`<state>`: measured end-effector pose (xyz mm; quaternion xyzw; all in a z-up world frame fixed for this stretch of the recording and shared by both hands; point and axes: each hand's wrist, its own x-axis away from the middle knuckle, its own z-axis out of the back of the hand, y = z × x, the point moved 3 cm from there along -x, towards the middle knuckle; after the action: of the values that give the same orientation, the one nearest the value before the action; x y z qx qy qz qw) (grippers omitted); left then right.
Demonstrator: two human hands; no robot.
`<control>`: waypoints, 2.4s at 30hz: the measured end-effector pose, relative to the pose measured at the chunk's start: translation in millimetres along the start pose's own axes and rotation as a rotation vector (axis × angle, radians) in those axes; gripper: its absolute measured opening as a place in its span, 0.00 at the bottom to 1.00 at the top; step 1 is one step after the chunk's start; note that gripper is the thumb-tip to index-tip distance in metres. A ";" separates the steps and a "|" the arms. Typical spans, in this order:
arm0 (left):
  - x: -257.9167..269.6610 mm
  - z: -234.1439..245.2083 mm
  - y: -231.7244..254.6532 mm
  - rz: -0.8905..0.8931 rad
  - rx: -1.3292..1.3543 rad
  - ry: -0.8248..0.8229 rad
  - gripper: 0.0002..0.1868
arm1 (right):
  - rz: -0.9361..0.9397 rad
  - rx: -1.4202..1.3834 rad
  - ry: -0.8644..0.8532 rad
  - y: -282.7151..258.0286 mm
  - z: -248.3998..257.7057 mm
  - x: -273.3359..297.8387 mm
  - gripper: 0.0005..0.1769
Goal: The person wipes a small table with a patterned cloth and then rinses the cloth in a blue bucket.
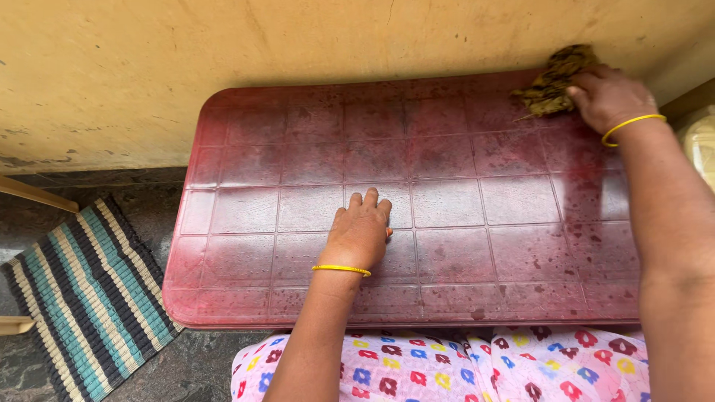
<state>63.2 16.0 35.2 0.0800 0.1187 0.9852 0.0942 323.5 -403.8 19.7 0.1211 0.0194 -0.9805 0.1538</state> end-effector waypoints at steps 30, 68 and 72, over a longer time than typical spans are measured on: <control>51.6 33.5 -78.1 0.211 0.144 0.016 0.23 | -0.299 -0.322 -0.206 -311.1 38.3 186.4 0.23; 86.6 65.8 -141.0 0.499 0.215 0.035 0.24 | -0.167 -0.544 -0.246 -309.7 -0.2 55.1 0.16; 83.8 67.3 -136.1 0.498 0.213 -0.006 0.23 | 0.079 -0.597 -0.080 -400.9 37.5 101.8 0.15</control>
<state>16.7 177.7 77.2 0.1191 0.1979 0.9598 -0.1595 98.1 -55.2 31.6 0.0327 0.2962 -0.9286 0.2214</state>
